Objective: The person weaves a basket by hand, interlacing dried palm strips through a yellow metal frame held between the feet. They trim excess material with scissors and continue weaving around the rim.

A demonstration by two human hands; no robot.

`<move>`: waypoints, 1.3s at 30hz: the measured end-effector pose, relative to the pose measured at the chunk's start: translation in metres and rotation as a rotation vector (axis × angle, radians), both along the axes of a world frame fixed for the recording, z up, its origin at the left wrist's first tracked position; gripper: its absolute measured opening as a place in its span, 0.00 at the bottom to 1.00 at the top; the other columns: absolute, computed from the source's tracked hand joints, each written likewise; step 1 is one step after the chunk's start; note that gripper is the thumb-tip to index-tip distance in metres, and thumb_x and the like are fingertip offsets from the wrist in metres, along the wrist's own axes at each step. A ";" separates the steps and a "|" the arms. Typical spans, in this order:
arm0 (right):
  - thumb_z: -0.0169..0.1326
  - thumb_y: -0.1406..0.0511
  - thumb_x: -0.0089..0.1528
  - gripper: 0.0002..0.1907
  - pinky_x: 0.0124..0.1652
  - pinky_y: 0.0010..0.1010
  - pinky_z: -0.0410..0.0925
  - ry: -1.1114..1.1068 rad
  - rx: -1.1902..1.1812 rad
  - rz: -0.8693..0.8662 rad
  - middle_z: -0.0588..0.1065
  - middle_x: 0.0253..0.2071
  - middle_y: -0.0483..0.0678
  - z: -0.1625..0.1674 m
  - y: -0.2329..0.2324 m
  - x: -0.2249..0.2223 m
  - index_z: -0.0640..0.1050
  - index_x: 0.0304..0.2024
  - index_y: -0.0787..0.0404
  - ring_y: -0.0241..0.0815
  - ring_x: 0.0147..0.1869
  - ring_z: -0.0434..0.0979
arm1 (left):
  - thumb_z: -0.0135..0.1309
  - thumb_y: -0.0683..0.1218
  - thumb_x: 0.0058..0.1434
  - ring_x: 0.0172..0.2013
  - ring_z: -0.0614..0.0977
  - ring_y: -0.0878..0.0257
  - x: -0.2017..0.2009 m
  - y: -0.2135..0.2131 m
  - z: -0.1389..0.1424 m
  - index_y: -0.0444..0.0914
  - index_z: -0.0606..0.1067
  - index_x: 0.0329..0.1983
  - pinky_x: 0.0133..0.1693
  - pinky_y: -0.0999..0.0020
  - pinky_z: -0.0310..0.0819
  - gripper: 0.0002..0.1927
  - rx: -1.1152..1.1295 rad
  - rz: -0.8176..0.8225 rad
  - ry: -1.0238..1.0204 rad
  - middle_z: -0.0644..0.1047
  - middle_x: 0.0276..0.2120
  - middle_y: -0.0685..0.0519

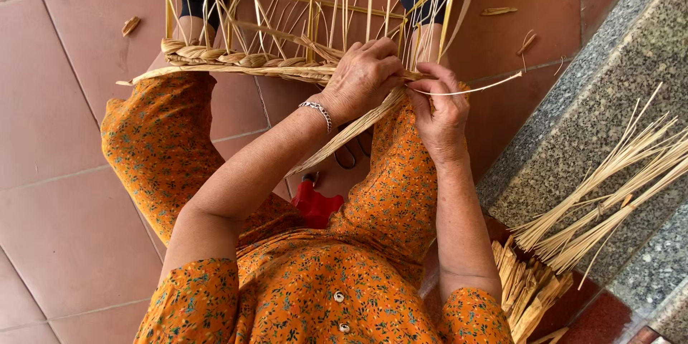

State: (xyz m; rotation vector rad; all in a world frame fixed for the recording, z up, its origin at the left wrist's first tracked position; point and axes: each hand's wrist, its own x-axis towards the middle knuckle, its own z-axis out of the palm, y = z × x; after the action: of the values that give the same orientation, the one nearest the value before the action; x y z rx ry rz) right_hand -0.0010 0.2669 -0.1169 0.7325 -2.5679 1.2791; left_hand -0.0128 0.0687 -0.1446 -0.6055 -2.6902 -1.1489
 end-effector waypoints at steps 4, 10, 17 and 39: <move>0.62 0.75 0.65 0.07 0.50 0.36 0.76 0.006 0.066 0.008 0.80 0.47 0.49 -0.003 -0.001 0.000 0.77 0.42 0.64 0.45 0.51 0.82 | 0.59 0.44 0.62 0.41 0.78 0.54 -0.004 0.005 -0.010 0.38 0.76 0.38 0.43 0.57 0.69 0.05 -0.040 0.054 -0.024 0.75 0.38 0.52; 0.63 0.75 0.66 0.06 0.39 0.29 0.77 -0.152 0.024 -0.052 0.82 0.39 0.50 -0.007 -0.007 -0.015 0.79 0.43 0.63 0.39 0.39 0.85 | 0.58 0.43 0.63 0.39 0.77 0.57 0.002 0.021 -0.023 0.40 0.76 0.34 0.41 0.60 0.70 0.03 -0.203 0.093 -0.103 0.74 0.37 0.51; 0.65 0.74 0.59 0.19 0.35 0.28 0.78 -0.280 0.021 -0.150 0.76 0.36 0.49 -0.007 -0.020 -0.035 0.74 0.50 0.66 0.40 0.37 0.81 | 0.60 0.44 0.62 0.48 0.73 0.57 0.026 -0.006 0.002 0.40 0.78 0.55 0.47 0.61 0.66 0.17 -0.146 0.001 0.053 0.74 0.47 0.53; 0.58 0.74 0.66 0.07 0.40 0.35 0.76 -0.218 0.125 0.145 0.80 0.40 0.52 0.006 -0.021 -0.036 0.79 0.46 0.63 0.45 0.41 0.83 | 0.59 0.42 0.60 0.32 0.85 0.53 0.009 -0.029 0.004 0.37 0.79 0.42 0.33 0.62 0.81 0.08 0.208 0.183 -0.104 0.81 0.37 0.44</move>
State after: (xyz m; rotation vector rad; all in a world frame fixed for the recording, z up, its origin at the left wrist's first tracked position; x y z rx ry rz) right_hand -0.0367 0.2454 -0.1108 0.8610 -2.8369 1.3151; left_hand -0.0033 0.0392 -0.1408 -0.2690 -2.5962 -1.4186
